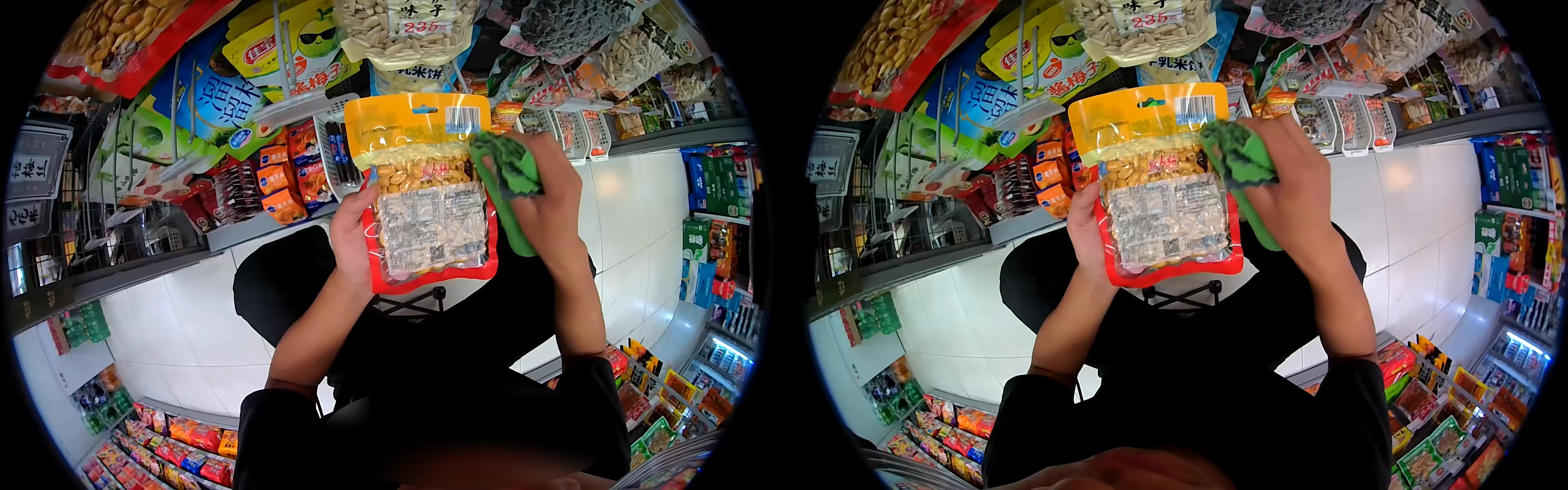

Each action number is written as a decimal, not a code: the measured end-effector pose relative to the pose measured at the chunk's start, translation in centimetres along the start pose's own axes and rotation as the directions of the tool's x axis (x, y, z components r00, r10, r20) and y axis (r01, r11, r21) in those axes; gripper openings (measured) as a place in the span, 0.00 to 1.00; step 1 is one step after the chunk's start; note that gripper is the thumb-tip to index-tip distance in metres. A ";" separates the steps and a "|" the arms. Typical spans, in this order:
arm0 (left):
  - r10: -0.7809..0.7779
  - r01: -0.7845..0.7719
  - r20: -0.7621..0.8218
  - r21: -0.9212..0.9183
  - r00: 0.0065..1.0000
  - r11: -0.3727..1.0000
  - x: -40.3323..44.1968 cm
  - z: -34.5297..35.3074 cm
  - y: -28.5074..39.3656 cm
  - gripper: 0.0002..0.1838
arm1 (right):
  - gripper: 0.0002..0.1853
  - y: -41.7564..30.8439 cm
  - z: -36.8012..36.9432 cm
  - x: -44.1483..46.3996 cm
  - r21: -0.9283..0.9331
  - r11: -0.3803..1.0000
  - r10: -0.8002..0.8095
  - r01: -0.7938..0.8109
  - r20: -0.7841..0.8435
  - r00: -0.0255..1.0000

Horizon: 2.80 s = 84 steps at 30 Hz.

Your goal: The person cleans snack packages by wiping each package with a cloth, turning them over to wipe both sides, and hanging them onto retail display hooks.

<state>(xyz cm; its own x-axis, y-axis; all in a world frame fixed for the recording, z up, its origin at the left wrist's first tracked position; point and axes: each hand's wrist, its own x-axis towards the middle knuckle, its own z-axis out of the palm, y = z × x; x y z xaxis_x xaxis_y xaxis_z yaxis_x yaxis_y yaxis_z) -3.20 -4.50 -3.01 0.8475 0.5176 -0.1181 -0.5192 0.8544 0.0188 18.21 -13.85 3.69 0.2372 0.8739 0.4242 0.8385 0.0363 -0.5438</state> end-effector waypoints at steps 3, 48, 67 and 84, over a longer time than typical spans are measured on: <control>0.002 -0.002 0.020 0.019 1.000 1.000 0.1 0.0 0.1 0.32 | 0.23 -0.3 -0.6 0.4 0.032 0.999 -0.006 0.003 0.083 0.997; -0.108 0.111 0.158 -0.014 0.982 0.994 0.0 0.2 0.1 0.41 | 0.22 1.4 -1.9 0.4 0.028 0.999 -0.030 0.034 -0.119 0.992; -0.210 0.208 0.029 0.055 0.977 0.977 0.4 -0.4 0.0 0.41 | 0.22 2.0 -2.3 0.2 0.057 0.998 -0.018 0.014 0.065 0.998; -0.200 0.234 -0.147 0.271 0.969 0.934 0.4 -0.3 0.0 0.44 | 0.23 1.9 -2.2 0.2 0.035 0.998 -0.054 0.050 0.133 0.990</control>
<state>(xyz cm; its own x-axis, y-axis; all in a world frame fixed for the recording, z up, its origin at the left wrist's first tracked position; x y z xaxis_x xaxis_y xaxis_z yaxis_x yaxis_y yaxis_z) -2.85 -4.31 -3.33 0.9086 0.3233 -0.2644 -0.2562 0.9314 0.2586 20.89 -14.66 4.30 0.1238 0.9274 0.3530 0.8314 0.0972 -0.5472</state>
